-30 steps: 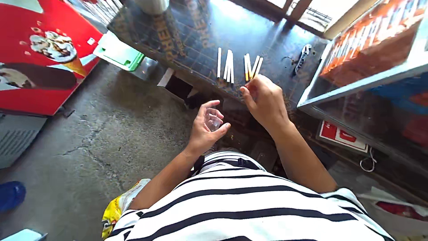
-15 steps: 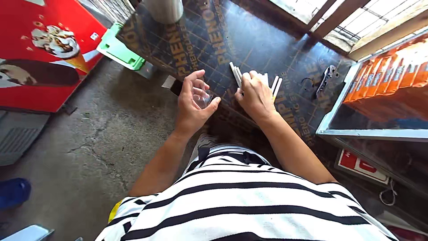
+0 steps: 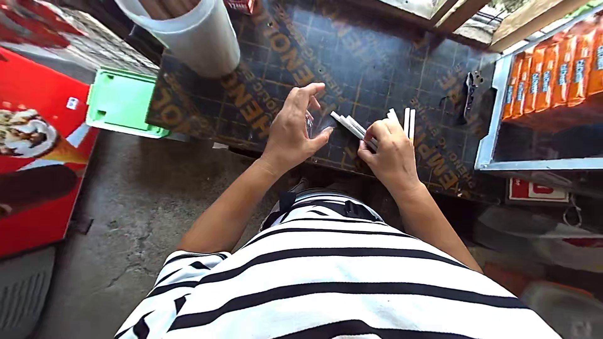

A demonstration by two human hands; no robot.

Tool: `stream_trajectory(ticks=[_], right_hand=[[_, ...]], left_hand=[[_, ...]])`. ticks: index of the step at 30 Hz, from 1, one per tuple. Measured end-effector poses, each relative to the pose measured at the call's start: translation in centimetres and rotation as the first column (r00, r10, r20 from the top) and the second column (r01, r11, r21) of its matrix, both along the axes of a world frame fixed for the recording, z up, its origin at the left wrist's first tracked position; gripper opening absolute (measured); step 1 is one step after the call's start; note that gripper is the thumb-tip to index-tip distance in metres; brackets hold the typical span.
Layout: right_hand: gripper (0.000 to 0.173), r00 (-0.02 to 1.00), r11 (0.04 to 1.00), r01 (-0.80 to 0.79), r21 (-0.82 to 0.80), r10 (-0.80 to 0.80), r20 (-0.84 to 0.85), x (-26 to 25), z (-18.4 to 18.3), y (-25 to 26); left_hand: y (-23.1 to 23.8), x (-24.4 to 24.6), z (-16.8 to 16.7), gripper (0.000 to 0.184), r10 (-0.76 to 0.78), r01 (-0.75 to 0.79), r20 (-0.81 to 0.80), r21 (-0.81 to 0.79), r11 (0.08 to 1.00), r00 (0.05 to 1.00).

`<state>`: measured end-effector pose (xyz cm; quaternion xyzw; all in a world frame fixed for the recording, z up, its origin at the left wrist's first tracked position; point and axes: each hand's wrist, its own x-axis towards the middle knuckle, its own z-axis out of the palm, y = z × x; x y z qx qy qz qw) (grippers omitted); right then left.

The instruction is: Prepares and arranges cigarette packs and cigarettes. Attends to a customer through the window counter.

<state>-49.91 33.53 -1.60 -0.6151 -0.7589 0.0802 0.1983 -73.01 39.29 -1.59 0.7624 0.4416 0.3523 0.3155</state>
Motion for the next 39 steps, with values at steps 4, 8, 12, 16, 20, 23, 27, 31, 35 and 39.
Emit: stream_trajectory(ticks=[4,8,12,16,20,23,27,31,35,39], right_hand=[[0.011,0.987,0.997,0.070,-0.021,-0.072,-0.140,0.8,0.7,-0.2],[0.020,0.896,0.986,0.105,-0.132,-0.151,-0.418,3.8,3.0,-0.1],[0.020,0.851,0.997,-0.019,-0.072,-0.022,-0.525,5.0,6.3,-0.2],[0.012,0.956,0.992,-0.123,0.013,0.122,-0.268,4.7,8.2,0.5],[0.010,0.944,0.946,-0.318,-0.062,0.309,-0.115,4.2,8.7,2.4],[0.016,0.876,0.878,-0.470,-0.092,0.452,-0.168,4.0,9.5,3.8],[0.020,0.855,0.893,-0.448,0.047,0.444,-0.270,5.6,11.0,4.4],[0.024,0.844,0.924,-0.363,0.120,0.381,-0.378,7.0,10.2,4.1],[0.056,0.784,0.931,-0.358,0.072,0.341,-0.519,4.3,7.1,3.1],[0.040,0.830,0.977,-0.170,0.127,0.212,-0.516,4.8,4.2,2.0]], left_hand=[[1.5,0.8,-0.4,0.075,-0.080,0.084,-0.059,0.071,0.994,0.995],[2.2,1.2,-1.2,0.074,-0.092,0.101,-0.091,0.105,0.989,0.992],[2.6,2.1,-1.2,0.067,-0.094,0.105,-0.091,0.130,0.986,0.991],[2.5,3.4,-1.1,0.066,-0.107,0.126,-0.125,0.153,0.980,0.986],[2.1,4.7,-1.5,0.064,-0.152,0.172,-0.118,0.175,0.969,0.981],[1.8,5.5,-1.5,0.061,-0.230,0.229,-0.006,0.123,0.966,0.973],[2.2,6.1,-1.6,0.061,-0.346,0.373,0.353,-0.010,0.928,0.869],[2.5,6.8,-1.8,0.061,-0.382,0.480,0.511,-0.070,0.875,0.770],[2.7,7.7,-2.0,0.056,-0.401,0.516,0.522,-0.090,0.852,0.753],[3.3,6.7,-2.0,0.057,-0.369,0.477,0.468,-0.134,0.868,0.803]])
